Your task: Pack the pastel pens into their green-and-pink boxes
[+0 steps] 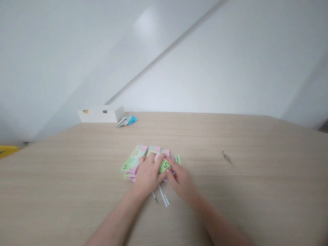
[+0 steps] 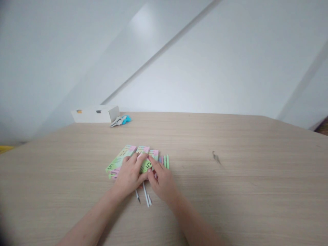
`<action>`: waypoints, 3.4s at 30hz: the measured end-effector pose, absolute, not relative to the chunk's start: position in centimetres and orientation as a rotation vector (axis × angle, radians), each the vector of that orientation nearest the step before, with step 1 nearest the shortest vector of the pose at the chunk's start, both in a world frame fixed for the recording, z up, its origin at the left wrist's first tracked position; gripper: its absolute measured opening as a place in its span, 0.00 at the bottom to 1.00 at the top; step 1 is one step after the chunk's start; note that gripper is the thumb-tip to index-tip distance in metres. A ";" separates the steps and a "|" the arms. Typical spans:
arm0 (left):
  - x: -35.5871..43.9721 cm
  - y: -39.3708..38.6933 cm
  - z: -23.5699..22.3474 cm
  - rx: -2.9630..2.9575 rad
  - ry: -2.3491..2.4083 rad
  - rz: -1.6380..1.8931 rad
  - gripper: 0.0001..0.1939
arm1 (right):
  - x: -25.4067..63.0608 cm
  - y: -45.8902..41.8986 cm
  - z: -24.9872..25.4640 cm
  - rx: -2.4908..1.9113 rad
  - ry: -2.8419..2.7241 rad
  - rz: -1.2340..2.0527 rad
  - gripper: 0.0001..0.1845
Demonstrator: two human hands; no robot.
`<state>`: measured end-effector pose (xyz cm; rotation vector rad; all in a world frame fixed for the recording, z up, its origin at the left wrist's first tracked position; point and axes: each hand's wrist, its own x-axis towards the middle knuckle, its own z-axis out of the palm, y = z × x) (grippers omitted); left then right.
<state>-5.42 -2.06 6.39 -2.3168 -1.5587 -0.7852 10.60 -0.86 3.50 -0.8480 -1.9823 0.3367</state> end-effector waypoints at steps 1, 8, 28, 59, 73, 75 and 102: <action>-5.4 -2.1 6.4 -2.315 -1.558 -0.793 0.23 | 10.6 -0.9 3.5 -0.852 -1.968 0.358 0.25; -5.3 -2.1 6.5 -2.337 -1.535 -0.851 0.30 | 10.2 -0.4 3.3 -0.835 -1.755 0.655 0.20; -6.7 -0.7 5.3 -2.138 -1.702 -0.986 0.29 | 12.0 2.7 2.6 -0.915 -1.100 1.081 0.22; -6.4 -1.1 4.9 -1.763 -1.993 -0.410 0.26 | 11.0 0.4 1.6 -1.296 -2.338 0.294 0.33; -7.6 -0.5 4.3 -1.719 -2.099 -0.332 0.25 | 10.3 -0.6 1.6 -1.139 -2.451 0.517 0.37; -7.8 -0.5 4.3 -1.706 -2.102 -0.326 0.24 | 10.2 -0.6 1.5 -1.126 -2.459 0.536 0.37; -7.7 -0.3 4.5 -1.858 -1.965 -0.401 0.36 | 9.7 -0.6 1.2 -1.108 -2.455 0.483 0.32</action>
